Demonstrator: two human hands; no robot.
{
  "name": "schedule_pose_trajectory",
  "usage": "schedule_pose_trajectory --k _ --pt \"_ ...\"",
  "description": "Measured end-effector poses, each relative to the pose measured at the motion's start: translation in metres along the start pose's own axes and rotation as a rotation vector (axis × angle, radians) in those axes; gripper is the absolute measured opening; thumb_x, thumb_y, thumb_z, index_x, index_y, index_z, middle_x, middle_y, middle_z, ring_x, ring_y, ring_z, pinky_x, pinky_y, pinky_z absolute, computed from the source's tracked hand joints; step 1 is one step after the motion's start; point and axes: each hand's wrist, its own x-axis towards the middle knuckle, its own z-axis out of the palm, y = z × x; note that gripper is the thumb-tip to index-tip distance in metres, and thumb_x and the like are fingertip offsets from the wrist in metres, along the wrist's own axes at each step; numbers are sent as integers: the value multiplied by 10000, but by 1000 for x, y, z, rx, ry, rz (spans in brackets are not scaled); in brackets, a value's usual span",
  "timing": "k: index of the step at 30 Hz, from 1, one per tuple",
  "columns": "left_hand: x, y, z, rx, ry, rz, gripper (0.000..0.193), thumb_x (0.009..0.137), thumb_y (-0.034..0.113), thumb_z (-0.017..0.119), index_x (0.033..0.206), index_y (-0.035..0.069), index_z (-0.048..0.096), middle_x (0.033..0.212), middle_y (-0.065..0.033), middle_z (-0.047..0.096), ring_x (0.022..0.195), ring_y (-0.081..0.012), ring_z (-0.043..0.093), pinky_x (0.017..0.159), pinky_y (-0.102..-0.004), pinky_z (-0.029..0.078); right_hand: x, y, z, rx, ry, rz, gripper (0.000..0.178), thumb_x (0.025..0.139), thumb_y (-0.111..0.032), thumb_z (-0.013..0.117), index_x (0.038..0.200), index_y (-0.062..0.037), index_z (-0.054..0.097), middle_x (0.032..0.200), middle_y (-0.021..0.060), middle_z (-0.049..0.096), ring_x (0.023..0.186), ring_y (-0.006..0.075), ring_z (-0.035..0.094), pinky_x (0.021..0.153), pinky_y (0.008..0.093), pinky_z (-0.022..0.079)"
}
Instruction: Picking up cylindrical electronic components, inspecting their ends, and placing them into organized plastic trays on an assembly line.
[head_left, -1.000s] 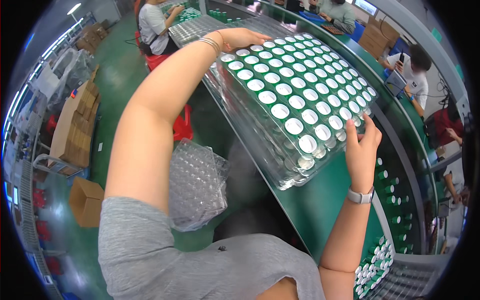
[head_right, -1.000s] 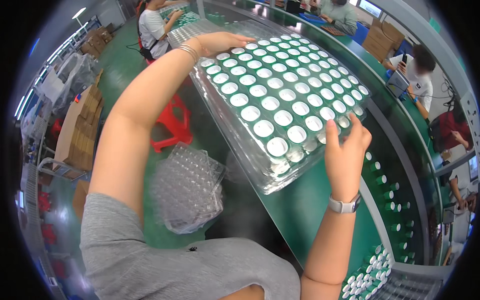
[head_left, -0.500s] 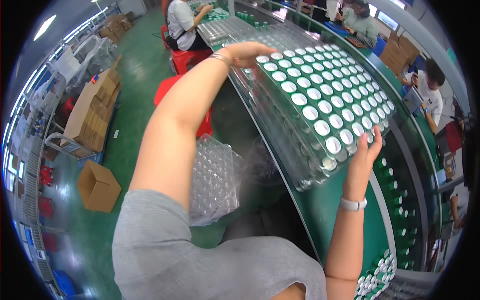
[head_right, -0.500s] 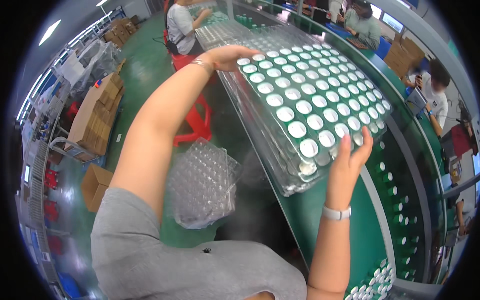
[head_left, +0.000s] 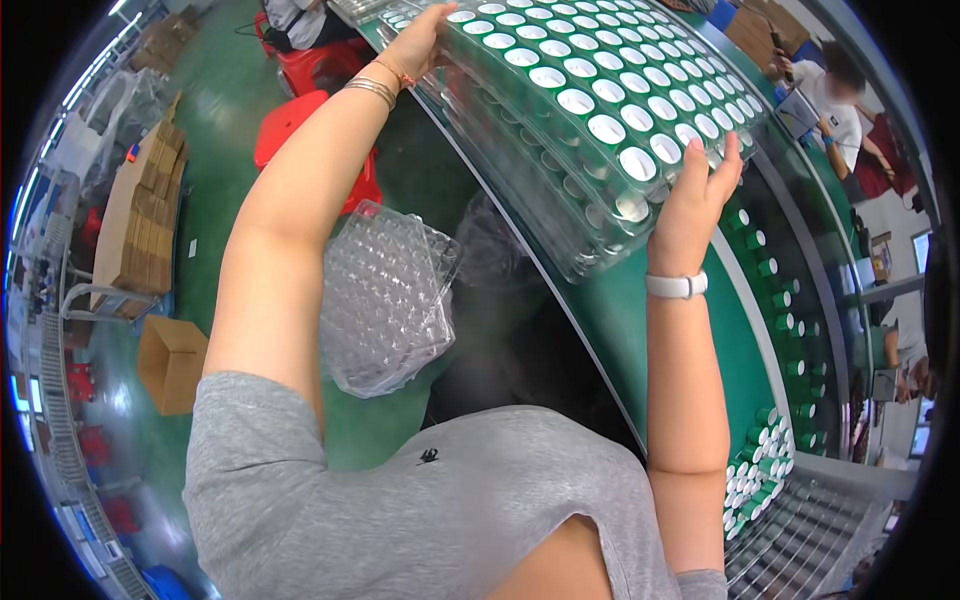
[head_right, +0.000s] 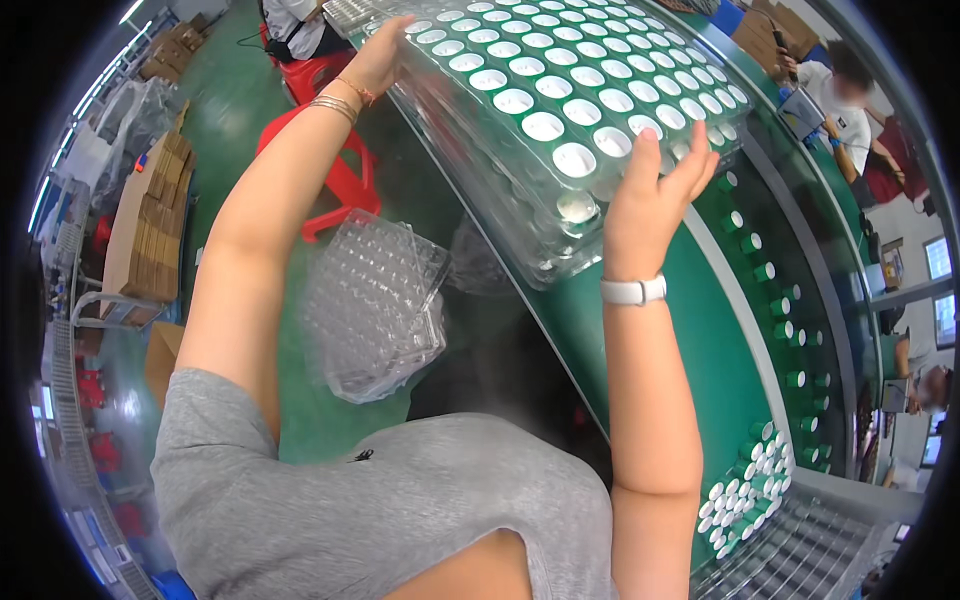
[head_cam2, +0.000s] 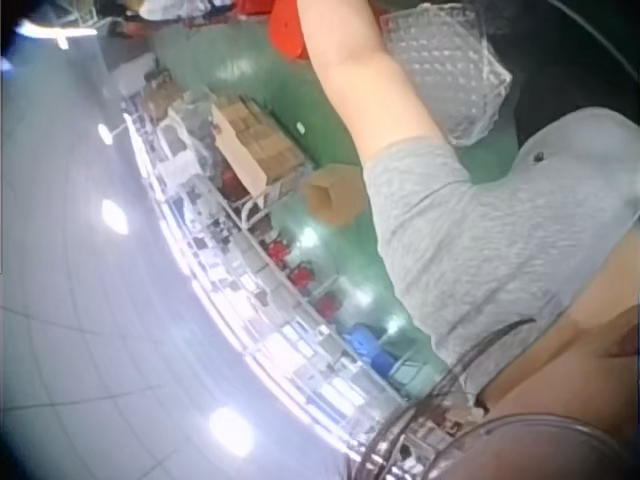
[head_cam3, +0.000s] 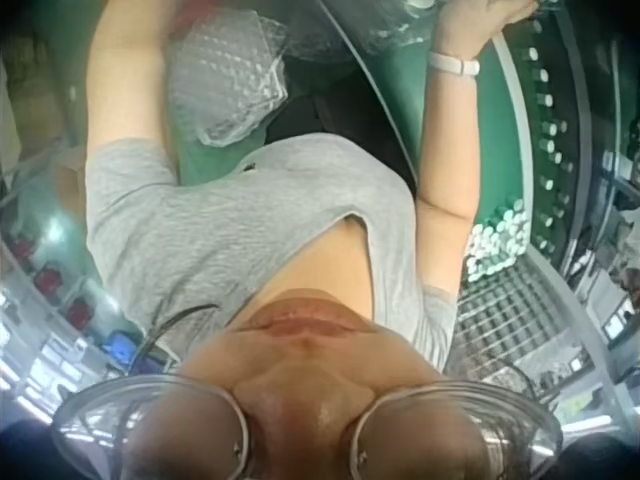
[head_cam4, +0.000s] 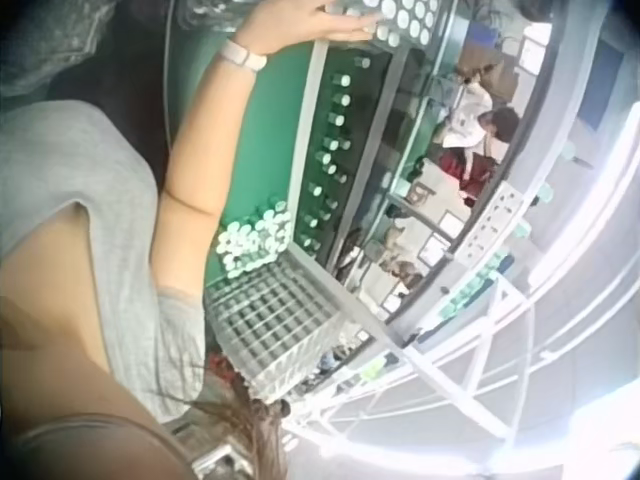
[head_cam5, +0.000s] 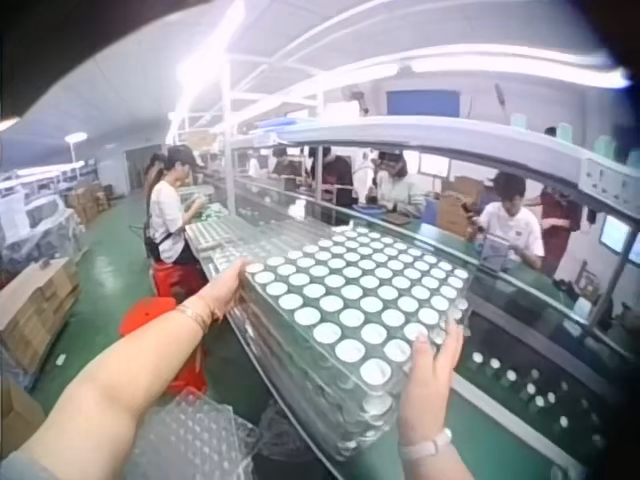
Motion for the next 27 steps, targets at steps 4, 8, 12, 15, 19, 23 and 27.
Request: schedule_pose_trajectory --k 4,8,12,15,19,23,27 --pt "0 -4 -2 -18 148 33 438 942 435 492 1141 53 570 988 -83 668 904 -219 626 837 -389 483 -4 -6 5 -83 55 22 616 963 -349 538 1448 -17 356 1560 230 140 1473 318 96 1162 398 139" --pt "2 -8 17 -85 154 144 439 942 456 488 1137 73 577 1051 -50 647 976 -214 602 830 -409 490 -3 -5 1 -50 62 40 599 976 -366 514 1447 -30 361 1560 233 135 1471 327 99 1162 402 143" --pt "3 -11 20 4 425 195 500 946 483 467 1165 47 574 1064 -66 648 971 -211 606 828 -390 495 -12 -11 -2 -91 73 31 584 1000 -378 452 1440 -4 360 1547 259 162 1468 348 99 1163 414 142" --pt "-1 -11 24 -148 358 279 513 944 491 470 1133 27 576 1034 -63 639 944 -190 604 816 -360 496 -35 -14 3 -221 -23 -35 605 1013 -386 404 1459 15 327 1526 297 221 1459 393 127 1167 444 134" --pt "-12 -10 57 -150 509 344 496 958 476 443 1076 19 595 1002 -68 630 925 -179 595 846 -326 475 -38 -12 2 -170 -43 -56 684 968 -435 468 1510 -77 253 1554 321 100 1441 512 33 1127 616 88" --pt "-13 -12 67 343 714 346 634 971 505 378 1194 -48 597 1159 -167 623 1040 -218 576 889 -315 445 -36 -5 -3 -220 -46 -73 690 965 -421 483 1511 -71 249 1551 318 125 1437 521 40 1126 616 101" --pt "-30 4 70 239 726 210 687 973 540 339 1174 -63 600 1127 -212 636 1055 -271 581 925 -352 432 -41 -24 -3 -272 -102 -52 735 980 -441 463 1518 -22 189 1547 302 172 1461 453 58 1186 453 64"
